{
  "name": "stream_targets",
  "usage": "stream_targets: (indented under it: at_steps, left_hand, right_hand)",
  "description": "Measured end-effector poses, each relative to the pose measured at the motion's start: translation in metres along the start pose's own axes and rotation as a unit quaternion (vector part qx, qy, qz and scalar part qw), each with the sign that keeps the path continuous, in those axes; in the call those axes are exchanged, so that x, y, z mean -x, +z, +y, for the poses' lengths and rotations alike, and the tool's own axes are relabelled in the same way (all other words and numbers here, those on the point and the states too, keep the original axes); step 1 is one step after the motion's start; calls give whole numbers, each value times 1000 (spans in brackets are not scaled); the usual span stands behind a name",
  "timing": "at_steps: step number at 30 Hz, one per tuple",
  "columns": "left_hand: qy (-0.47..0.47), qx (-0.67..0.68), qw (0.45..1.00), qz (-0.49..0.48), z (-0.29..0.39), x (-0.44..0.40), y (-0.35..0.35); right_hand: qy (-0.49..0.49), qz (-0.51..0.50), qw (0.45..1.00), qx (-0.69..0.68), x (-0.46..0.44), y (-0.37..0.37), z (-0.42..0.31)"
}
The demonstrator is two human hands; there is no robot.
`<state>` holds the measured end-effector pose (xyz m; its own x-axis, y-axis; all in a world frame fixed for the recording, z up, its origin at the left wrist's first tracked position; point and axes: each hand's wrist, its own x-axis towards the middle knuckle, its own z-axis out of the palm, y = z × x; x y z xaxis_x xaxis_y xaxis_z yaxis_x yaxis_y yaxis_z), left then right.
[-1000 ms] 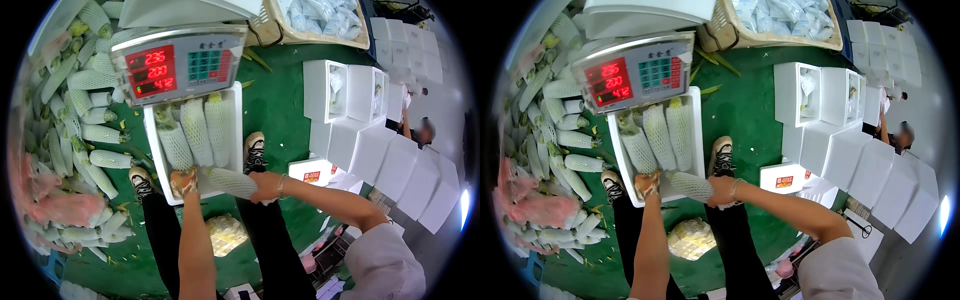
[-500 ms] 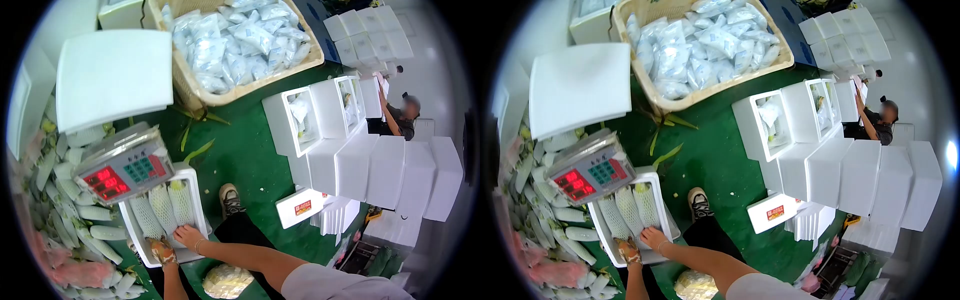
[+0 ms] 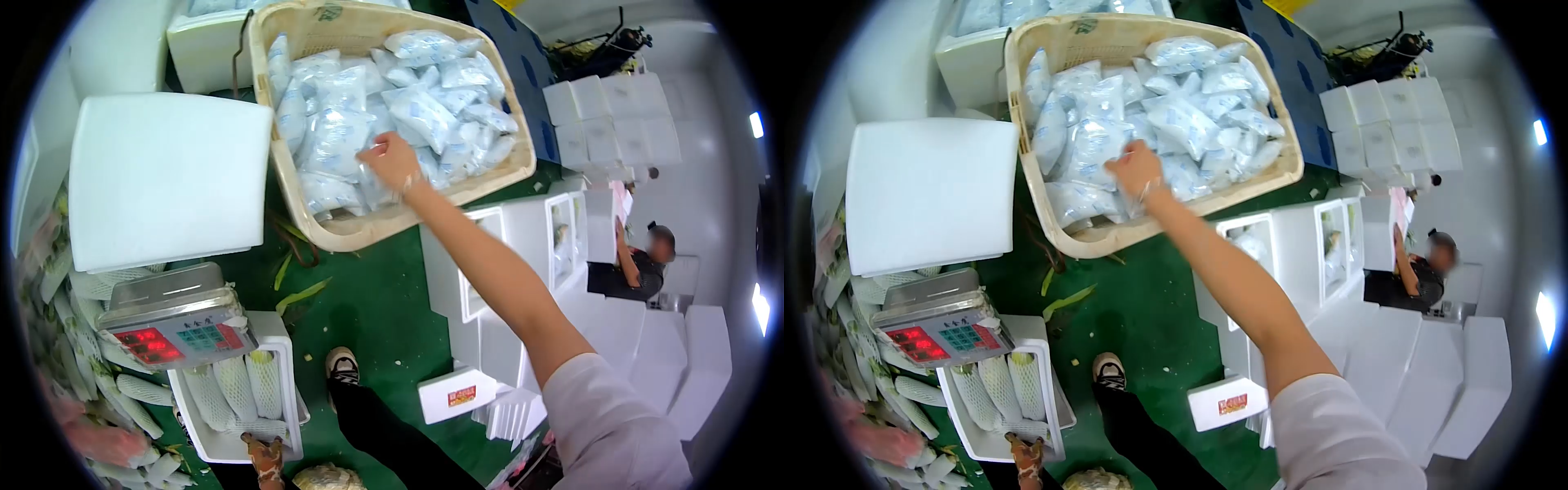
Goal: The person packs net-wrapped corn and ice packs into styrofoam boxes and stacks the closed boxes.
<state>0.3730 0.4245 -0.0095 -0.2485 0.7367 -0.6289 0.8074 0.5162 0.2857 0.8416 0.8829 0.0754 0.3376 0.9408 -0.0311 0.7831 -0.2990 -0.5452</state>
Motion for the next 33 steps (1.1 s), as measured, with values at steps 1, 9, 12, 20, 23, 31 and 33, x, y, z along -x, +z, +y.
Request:
stream_targets:
  at_steps: [1,9,12,20,23,31,33]
  left_hand:
    - [-49,51,997,-21,14,-7,-6]
    - [-135,60,988,-53,50,-34,-3]
    - [-27,-24,999,37,25,-19,16]
    - [-39,309,950,-31,23,55,-82]
    - [-238,718,652,-54,-16,73,-107]
    - [-129,607,762,-185,-60,68,-140]
    - [-142,585,770,-209,-80,54,-157]
  right_hand:
    - [107,-65,992,23,-44,29,42]
    - [266,-176,924,-212,-81,88,26]
    - [282,-209,921,-168,-70,100,8]
    - [131,-72,918,-369,35,-49,-12]
    - [45,-87,943,-317,151,-129,-31]
    - [-201,-614,753,-127,376,84,-171]
    - [-227,-715,654,99,389,139,-200]
